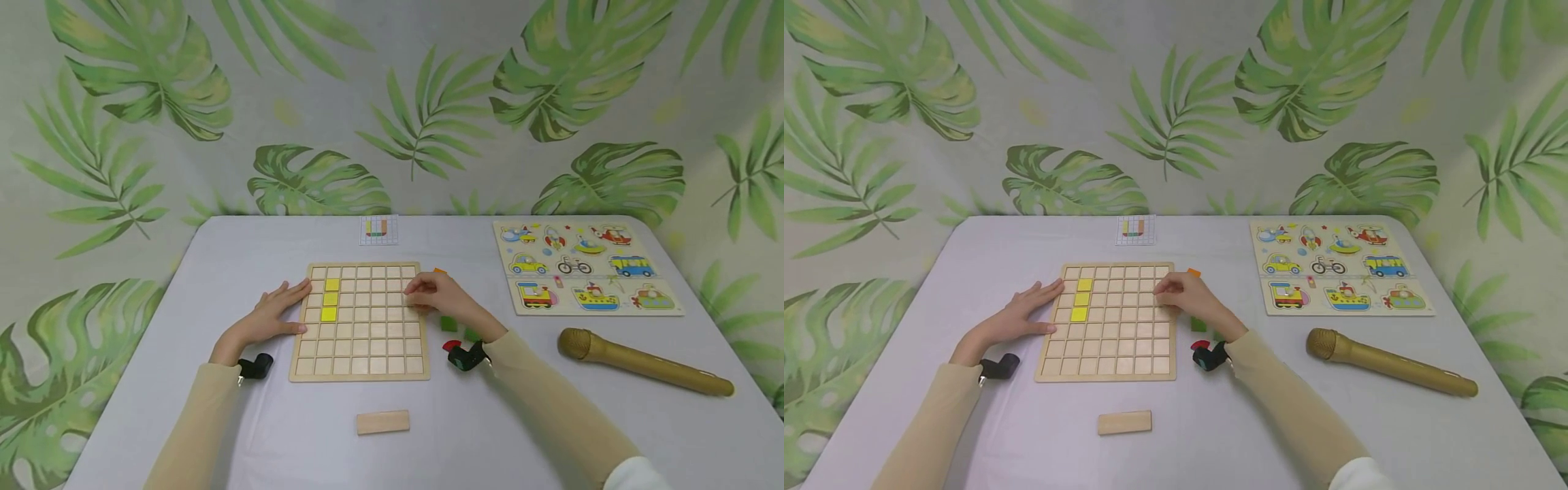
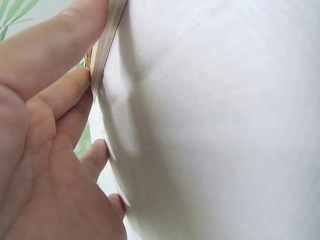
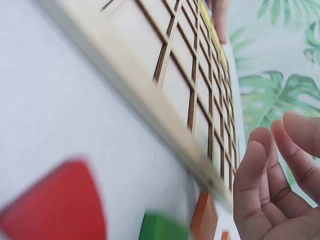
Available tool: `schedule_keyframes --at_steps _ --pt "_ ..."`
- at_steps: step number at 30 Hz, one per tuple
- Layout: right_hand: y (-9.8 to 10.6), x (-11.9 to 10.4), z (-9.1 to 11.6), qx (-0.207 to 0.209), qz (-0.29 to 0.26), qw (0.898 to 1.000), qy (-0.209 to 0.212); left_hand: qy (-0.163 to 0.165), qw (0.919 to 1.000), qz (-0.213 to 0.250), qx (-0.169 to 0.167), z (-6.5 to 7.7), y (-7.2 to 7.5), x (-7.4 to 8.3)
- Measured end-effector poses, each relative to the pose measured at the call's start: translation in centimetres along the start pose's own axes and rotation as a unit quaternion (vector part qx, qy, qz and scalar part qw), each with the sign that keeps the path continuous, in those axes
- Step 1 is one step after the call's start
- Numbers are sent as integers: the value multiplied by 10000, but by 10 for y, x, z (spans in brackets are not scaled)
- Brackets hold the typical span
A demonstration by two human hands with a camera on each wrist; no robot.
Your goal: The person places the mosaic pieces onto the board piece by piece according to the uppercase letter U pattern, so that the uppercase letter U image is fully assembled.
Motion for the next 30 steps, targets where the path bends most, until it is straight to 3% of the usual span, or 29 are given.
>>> schedule_keyframes --at_steps 8,16,24,30 --pt "32 24 29 153 -28 9996 -218 20 9999 -90 40 0 -1 0" --pt "50 41 50 296 138 9984 -451 7 10000 -46 8 1 -2 -2" --pt "50 41 62 170 -74 9987 -466 19 10000 -26 28 1 -2 -5" --pt "40 39 67 -203 17 9995 -237 -8 10000 -14 35 0 -2 -5"
Point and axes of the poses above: each hand's wrist, its own z-axis away from the middle knuckle, its own y-axis out of the back of the hand, x = y × z, the point moved 6 cm from there along -z, towards the middle knuckle, and after that the axes turned 5 degrees about z, right-handed, at the moved point
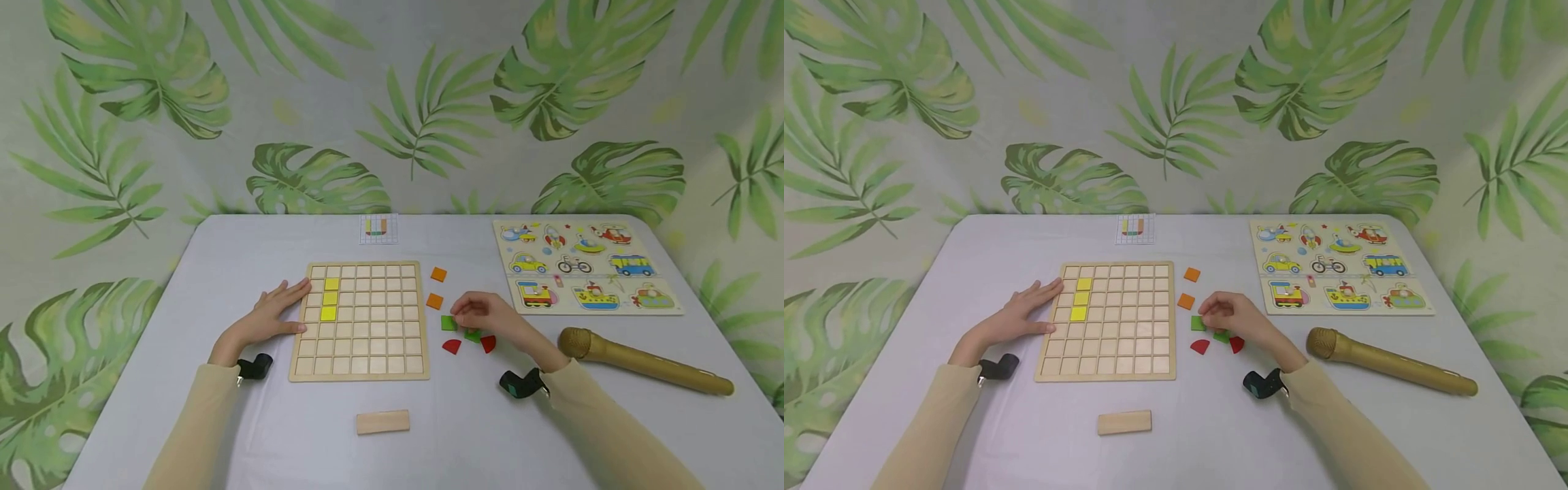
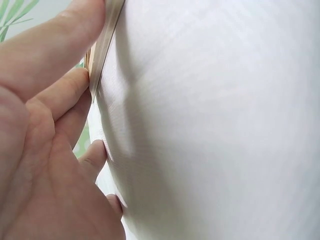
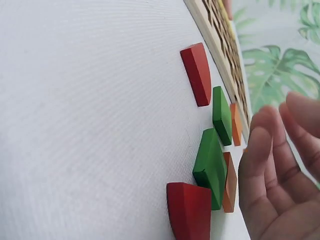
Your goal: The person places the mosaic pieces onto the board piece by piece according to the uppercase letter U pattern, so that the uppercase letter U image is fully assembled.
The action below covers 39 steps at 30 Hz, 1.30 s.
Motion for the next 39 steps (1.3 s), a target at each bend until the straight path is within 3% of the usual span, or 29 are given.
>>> schedule_keyframes --at_steps 8,16,20,29,36,39 --pt "-16 -11 9 -472 898 9919 762 9 10000 -64 -8 -1 0 0" --pt "-27 -18 13 -294 1880 9756 1093 5 10000 -84 2 -1 1 0" --pt "-31 -20 12 -232 2127 9697 1182 29 10000 -93 3 -1 0 -1" --pt "-31 -20 11 -350 2137 9679 1278 12 10000 -92 20 -1 0 -1" --pt "-32 -24 6 -449 1575 9811 1032 -5 10000 -90 26 -1 0 0" --pt "-35 -32 4 -511 1255 9840 1157 4 10000 -83 20 -1 0 0"
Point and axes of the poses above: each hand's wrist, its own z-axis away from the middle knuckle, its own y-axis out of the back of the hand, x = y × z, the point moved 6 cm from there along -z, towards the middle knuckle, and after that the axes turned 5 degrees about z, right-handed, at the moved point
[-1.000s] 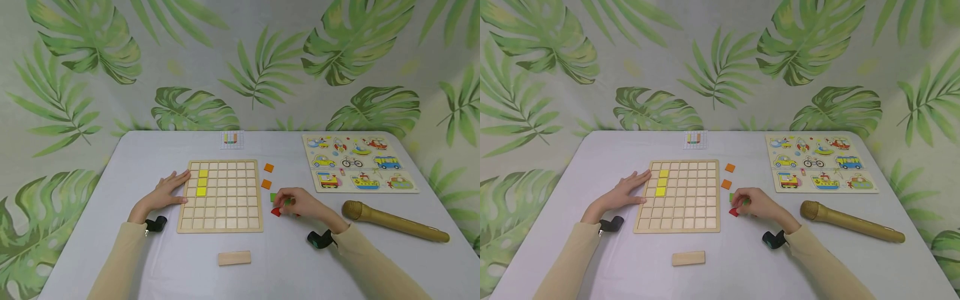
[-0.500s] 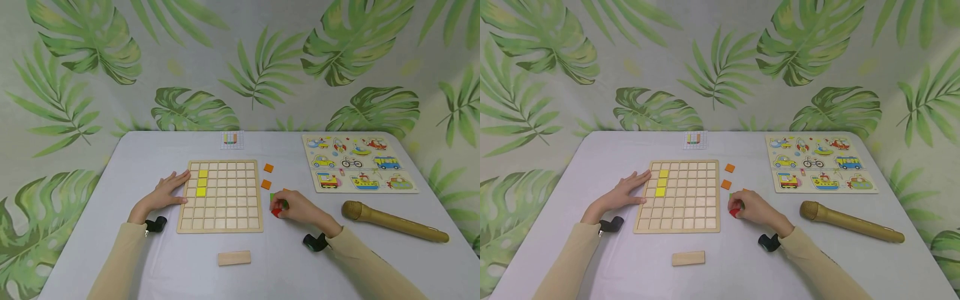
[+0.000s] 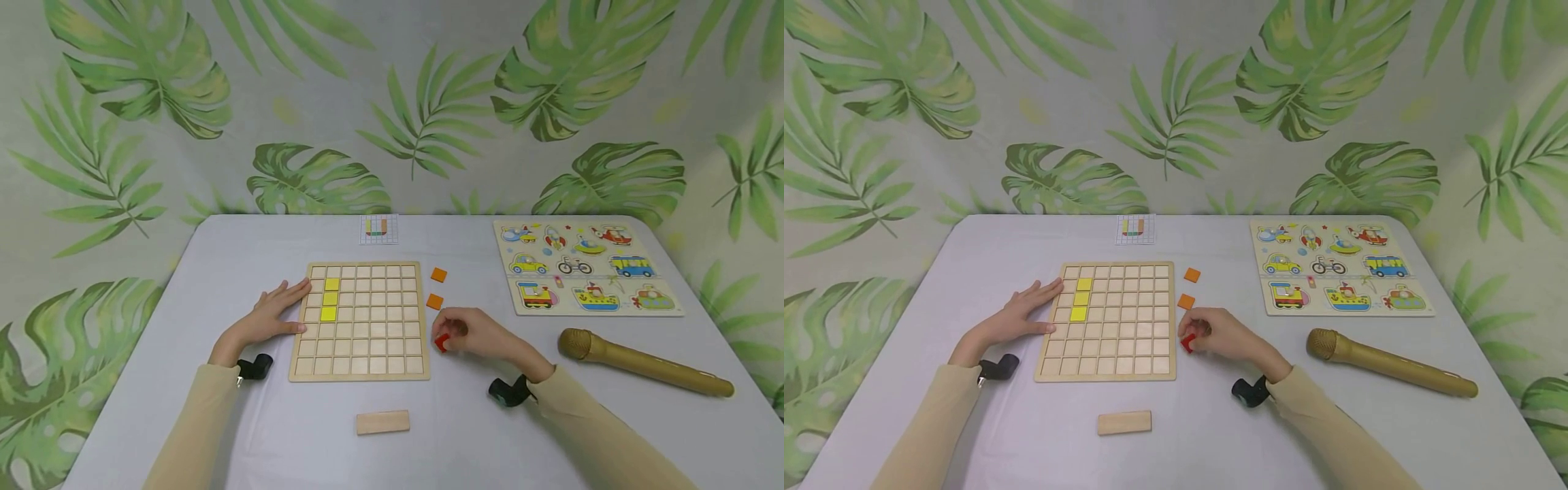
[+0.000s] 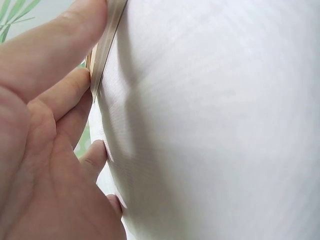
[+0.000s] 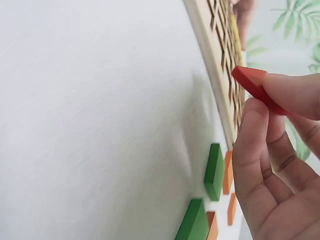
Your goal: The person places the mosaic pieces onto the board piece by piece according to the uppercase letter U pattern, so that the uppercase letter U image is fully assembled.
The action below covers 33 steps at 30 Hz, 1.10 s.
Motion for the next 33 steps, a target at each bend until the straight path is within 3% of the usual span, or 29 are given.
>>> schedule_keyframes --at_steps 6,15,23,33 --pt "-8 -14 -12 -110 -403 9985 356 -12 9999 100 -32 0 0 0" --pt "-27 -27 -38 -153 -929 9953 220 -26 9999 116 -1 2 0 1" --pt "-42 -44 -62 -16 -1127 9930 364 -47 10000 72 24 1 0 3" --pt "-66 -54 -100 149 -968 9952 -78 2 10000 36 24 1 0 3"
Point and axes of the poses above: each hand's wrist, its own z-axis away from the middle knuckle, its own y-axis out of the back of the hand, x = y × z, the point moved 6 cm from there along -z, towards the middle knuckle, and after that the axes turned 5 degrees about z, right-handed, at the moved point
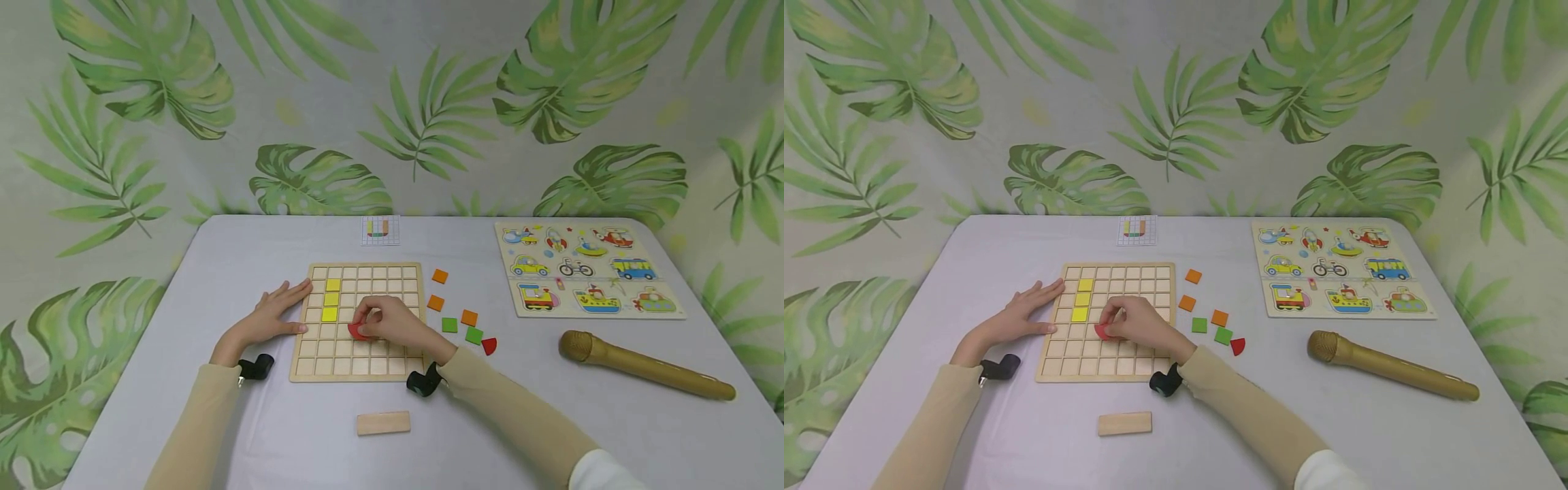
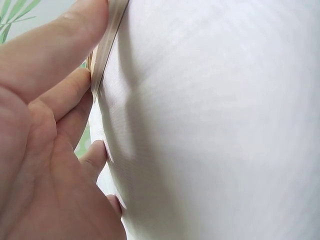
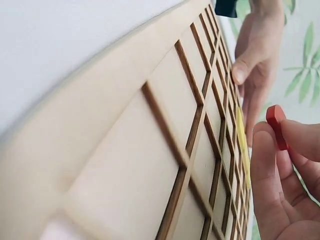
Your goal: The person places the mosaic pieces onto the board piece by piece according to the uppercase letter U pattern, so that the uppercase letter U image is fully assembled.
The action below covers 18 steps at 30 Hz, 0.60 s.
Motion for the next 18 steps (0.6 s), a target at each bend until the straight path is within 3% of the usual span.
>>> schedule_keyframes --at_steps 10,18 --pt "-24 -14 -36 116 652 9978 11 9 10000 43 -4 0 1 1" --pt "-36 -17 -44 133 1057 9939 -289 55 10000 63 -3 1 2 2"
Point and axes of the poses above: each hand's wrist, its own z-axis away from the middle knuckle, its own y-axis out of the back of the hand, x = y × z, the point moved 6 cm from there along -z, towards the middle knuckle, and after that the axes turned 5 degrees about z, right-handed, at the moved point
